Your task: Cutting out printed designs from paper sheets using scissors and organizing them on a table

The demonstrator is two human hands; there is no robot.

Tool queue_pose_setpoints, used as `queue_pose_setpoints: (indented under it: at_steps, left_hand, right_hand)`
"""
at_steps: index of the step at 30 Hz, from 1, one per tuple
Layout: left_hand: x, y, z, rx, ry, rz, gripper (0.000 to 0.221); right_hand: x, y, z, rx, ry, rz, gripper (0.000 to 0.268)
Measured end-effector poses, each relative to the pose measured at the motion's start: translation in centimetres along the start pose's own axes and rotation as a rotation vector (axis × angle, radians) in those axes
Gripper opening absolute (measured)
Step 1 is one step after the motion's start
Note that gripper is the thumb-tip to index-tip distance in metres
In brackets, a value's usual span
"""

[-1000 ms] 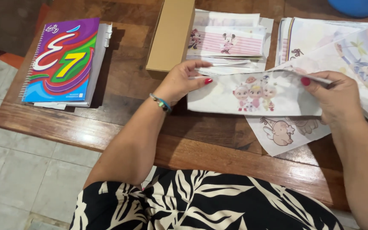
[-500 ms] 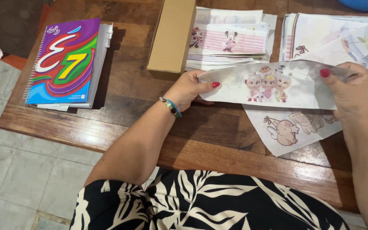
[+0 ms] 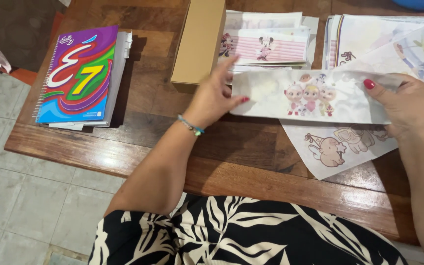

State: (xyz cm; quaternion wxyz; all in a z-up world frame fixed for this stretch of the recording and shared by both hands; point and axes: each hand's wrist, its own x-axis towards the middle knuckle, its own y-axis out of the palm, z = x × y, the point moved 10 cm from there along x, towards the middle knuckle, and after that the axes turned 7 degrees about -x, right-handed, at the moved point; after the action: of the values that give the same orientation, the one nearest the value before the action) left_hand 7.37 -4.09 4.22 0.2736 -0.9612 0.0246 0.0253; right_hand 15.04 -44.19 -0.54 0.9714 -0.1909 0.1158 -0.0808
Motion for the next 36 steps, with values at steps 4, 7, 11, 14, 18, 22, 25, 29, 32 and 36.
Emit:
queue_pose_setpoints:
  at_steps: [4,7,11,14,18,22,25,29,32,36]
  left_hand:
    - [-2.1,-7.4,-2.3,0.122,0.4,-0.496,0.064]
    - [-1.2,-8.1,-1.1,0.556,0.272,-0.606,0.083]
    - [0.1,-7.5,2.1,0.665,-0.005,-0.524,0.094]
    - [0.3,-7.9,3.0,0.552,-0.066,-0.446,0.092]
    - [0.4,-9.1,4.5,0.504,-0.137,-0.432,0.107]
    - [0.4,-8.5,4.3,0.555,-0.239,-0.349,0.102]
    - [0.7,-8.2,4.1,0.598,-0.24,-0.356,0.096]
    - [0.5,-7.9,3.9,0.584,-0.226,-0.388,0.087]
    - [0.3,-8.1,3.9,0.487,-0.209,-0.42,0.084]
    - [0.8,-9.2,4.6,0.422,-0.218,-0.463,0.08]
  right_hand:
    - [-4.6,0.5,5.2,-0.026,0.152,0.019,0.027]
    - [-5.5,1.0,8.6,-0.126,0.227,0.007,0.028]
    - [1.4,4.9,8.7,0.011,0.184,0.073,0.042]
    - [3.6,8.6,10.0,0.101,0.156,0.084,0.034]
    - [8.3,8.4,9.7,0.155,0.252,0.113,0.037]
    - [10.3,6.3,10.4,0.082,0.183,-0.001,0.049]
    - [12.2,9.1,9.0,0.209,0.169,0.027,0.044]
    - [10.7,15.6,6.8,0.004,0.209,0.172,0.088]
    - [6.9,16.8,8.8,-0.063,0.115,0.144,0.034]
    - [9.6,17.8,7.7,-0.201,-0.028,0.119,0.026]
